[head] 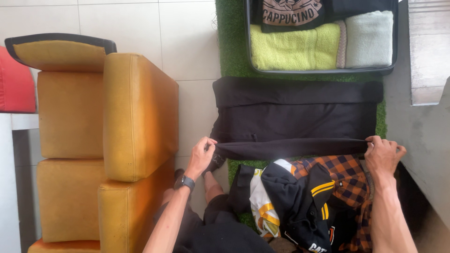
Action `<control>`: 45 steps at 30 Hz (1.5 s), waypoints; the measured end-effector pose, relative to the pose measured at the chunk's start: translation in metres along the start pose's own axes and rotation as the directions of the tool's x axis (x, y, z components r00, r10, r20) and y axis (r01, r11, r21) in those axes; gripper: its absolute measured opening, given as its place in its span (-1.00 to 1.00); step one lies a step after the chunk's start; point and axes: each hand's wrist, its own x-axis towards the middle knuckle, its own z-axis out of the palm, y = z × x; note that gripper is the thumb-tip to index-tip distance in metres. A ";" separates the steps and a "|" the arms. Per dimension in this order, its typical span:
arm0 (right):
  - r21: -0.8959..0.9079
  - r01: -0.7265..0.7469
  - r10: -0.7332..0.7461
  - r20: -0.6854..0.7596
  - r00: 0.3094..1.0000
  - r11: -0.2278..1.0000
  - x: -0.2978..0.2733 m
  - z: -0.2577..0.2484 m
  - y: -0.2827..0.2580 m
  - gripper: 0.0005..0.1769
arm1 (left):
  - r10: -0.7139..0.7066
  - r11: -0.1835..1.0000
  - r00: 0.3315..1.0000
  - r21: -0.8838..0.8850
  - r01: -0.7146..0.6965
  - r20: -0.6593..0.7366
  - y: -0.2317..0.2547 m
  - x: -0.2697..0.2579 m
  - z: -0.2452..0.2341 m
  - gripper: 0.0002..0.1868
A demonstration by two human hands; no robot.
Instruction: The person folds a pair of black trousers and a black polo shirt on a green artificial turf mat. The person places the folded trousers into an open suitcase that already contains other folded clothes and towels. The person continues to fold the polo shirt.
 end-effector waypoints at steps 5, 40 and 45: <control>-0.021 0.011 -0.011 0.005 1.000 1.000 0.018 0.009 -0.001 -0.82 | -0.078 0.990 0.984 0.105 0.096 -0.162 -0.008 0.022 0.017 -0.85; 0.564 0.284 -0.237 -0.157 0.959 0.776 -0.016 -0.054 -0.254 -0.29 | 0.478 0.330 0.572 0.467 -0.821 0.667 0.045 0.028 0.150 -0.59; 0.491 0.172 -0.190 -0.014 0.982 0.854 -0.017 -0.018 -0.243 -0.08 | 0.376 0.171 0.508 0.481 -0.860 0.775 0.036 0.048 0.168 -0.40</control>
